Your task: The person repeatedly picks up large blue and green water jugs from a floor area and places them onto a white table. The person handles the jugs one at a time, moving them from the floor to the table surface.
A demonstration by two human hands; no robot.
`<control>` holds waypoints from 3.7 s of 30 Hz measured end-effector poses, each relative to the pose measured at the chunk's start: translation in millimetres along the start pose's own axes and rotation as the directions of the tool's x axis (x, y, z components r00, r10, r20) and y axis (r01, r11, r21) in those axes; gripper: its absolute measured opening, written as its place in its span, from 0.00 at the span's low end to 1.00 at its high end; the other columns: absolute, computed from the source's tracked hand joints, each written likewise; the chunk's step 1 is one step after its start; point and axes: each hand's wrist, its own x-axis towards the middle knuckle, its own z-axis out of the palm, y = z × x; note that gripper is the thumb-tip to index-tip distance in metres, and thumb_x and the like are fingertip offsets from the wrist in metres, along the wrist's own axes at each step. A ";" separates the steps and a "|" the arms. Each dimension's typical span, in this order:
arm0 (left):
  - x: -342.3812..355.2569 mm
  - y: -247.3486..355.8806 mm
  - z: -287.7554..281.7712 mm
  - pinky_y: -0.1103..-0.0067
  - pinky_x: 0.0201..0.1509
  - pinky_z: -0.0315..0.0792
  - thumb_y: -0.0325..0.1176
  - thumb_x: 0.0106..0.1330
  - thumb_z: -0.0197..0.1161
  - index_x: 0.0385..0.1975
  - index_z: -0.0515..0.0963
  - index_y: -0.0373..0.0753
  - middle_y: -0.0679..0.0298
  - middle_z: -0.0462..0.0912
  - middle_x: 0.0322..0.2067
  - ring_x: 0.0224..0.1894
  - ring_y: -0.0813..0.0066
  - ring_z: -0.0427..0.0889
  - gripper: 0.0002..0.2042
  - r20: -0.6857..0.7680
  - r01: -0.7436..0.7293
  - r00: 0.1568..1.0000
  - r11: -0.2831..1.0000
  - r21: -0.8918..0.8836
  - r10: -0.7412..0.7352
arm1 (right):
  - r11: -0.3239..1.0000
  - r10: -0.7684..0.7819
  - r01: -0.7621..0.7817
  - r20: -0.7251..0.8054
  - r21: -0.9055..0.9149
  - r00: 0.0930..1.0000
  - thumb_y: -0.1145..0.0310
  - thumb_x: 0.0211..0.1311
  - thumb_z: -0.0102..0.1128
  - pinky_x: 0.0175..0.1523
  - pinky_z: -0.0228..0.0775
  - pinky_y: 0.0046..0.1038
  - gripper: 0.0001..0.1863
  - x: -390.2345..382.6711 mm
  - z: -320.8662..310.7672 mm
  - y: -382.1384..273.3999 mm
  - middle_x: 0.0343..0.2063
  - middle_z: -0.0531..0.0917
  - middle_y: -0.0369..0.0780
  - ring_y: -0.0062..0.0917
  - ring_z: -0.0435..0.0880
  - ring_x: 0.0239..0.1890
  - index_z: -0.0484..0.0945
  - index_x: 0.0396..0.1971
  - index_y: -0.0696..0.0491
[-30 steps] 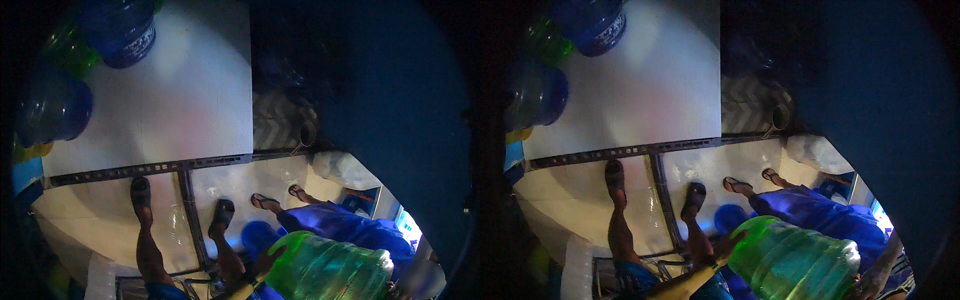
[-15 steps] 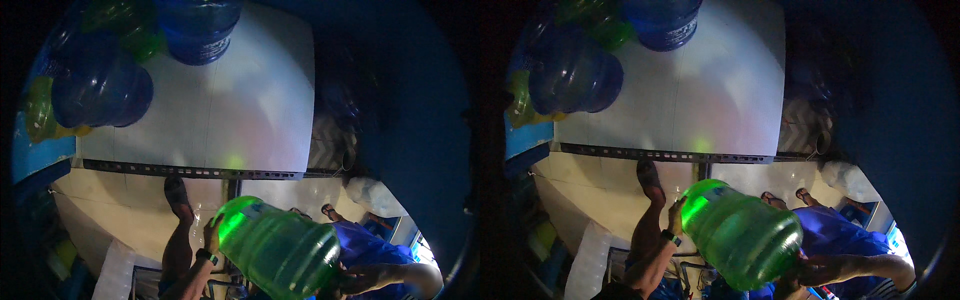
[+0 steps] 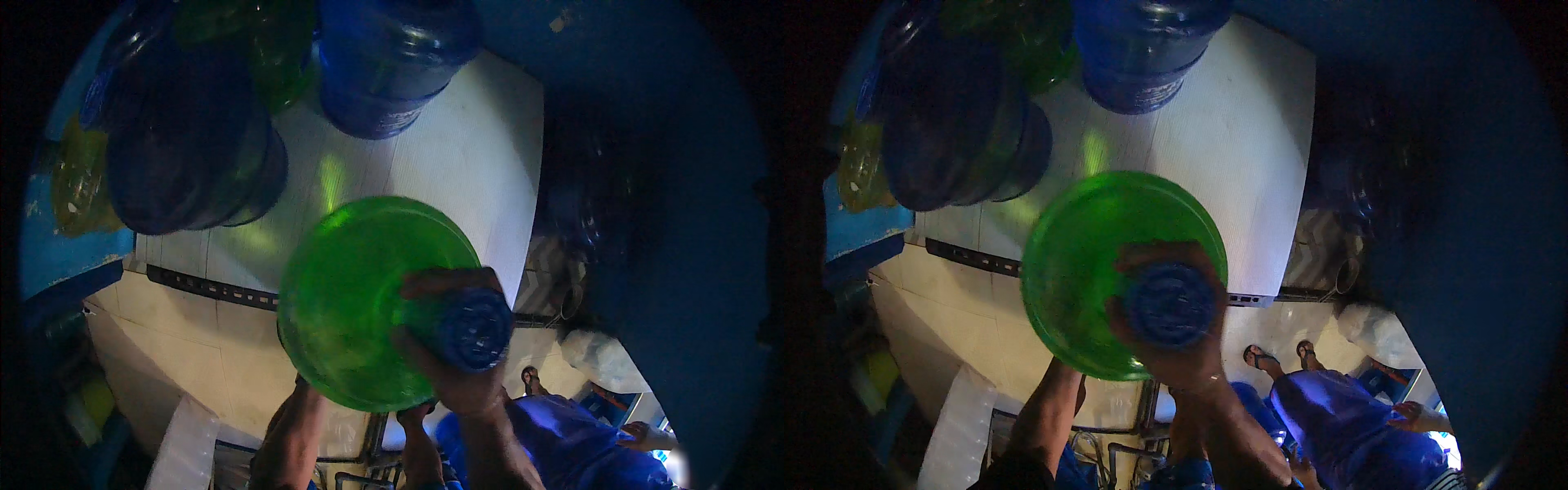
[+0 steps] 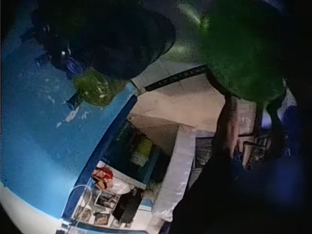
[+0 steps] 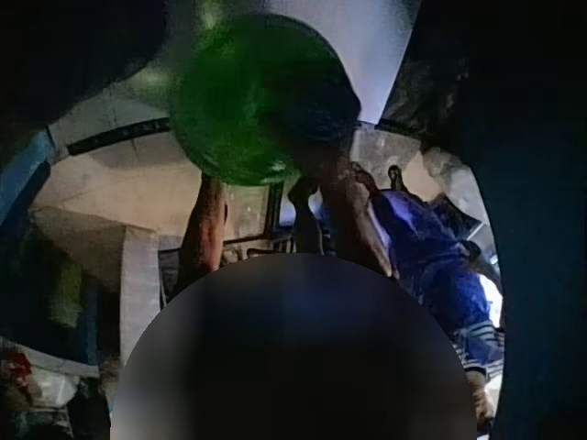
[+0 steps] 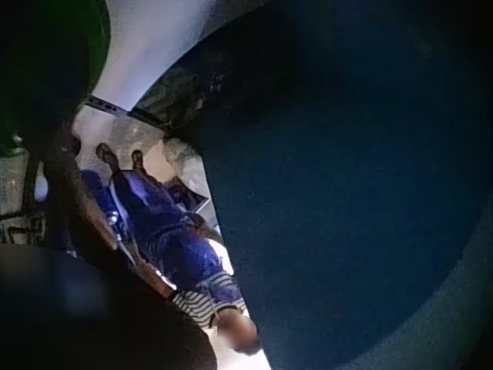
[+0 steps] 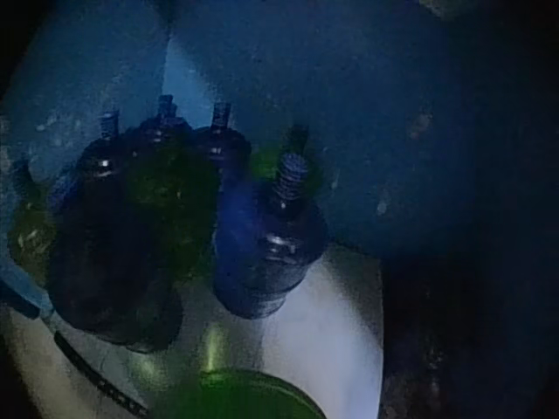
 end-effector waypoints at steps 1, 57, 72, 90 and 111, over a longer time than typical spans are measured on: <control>4.4 8.6 8.4 0.65 0.58 0.77 0.56 0.76 0.53 0.62 0.73 0.39 0.59 0.80 0.56 0.54 0.63 0.80 0.28 0.009 -0.005 1.000 1.000 -0.006 0.005 | 0.996 -0.080 0.081 0.048 -0.027 0.996 0.77 0.42 0.77 0.60 0.75 0.34 0.32 10.7 9.8 8.4 0.46 0.85 0.42 0.30 0.84 0.51 0.75 0.52 0.55; -298.2 11.9 22.4 0.61 0.54 0.77 0.43 0.59 0.70 0.46 0.85 0.50 0.57 0.85 0.41 0.45 0.52 0.84 0.16 -0.275 -0.797 0.561 -0.599 0.078 -0.781 | -0.141 0.987 -0.877 0.133 0.460 -0.089 0.43 0.53 0.73 0.61 0.76 0.51 0.48 -580.3 201.9 2.7 0.61 0.70 0.57 0.58 0.79 0.59 0.63 0.67 0.54; -251.1 19.5 36.5 0.62 0.55 0.76 0.47 0.59 0.72 0.42 0.85 0.41 0.53 0.86 0.41 0.47 0.52 0.84 0.18 -0.300 -0.891 0.453 -0.441 -0.111 -0.840 | 0.024 0.963 -0.301 -0.103 0.953 -0.250 0.28 0.54 0.64 0.69 0.70 0.39 0.52 -625.9 343.7 -24.6 0.62 0.78 0.54 0.45 0.79 0.63 0.72 0.67 0.56; -404.7 -103.5 18.4 0.61 0.77 0.58 0.76 0.56 0.63 0.69 0.70 0.38 0.43 0.68 0.70 0.74 0.48 0.64 0.51 -0.636 -0.763 0.327 -0.593 0.258 -0.699 | 0.362 0.842 -0.570 -0.521 0.737 -0.139 0.39 0.60 0.67 0.65 0.73 0.40 0.42 -752.4 107.3 107.3 0.57 0.82 0.54 0.46 0.82 0.60 0.77 0.62 0.60; -329.7 -8.2 -37.0 0.55 0.67 0.72 0.47 0.47 0.73 0.63 0.76 0.40 0.45 0.74 0.64 0.64 0.41 0.75 0.39 -0.437 -0.313 0.879 -0.924 -0.220 -0.193 | -0.053 0.524 -0.977 -0.827 0.206 -0.203 0.60 0.57 0.73 0.55 0.79 0.44 0.31 -794.2 -241.9 189.8 0.50 0.76 0.49 0.49 0.82 0.51 0.70 0.57 0.54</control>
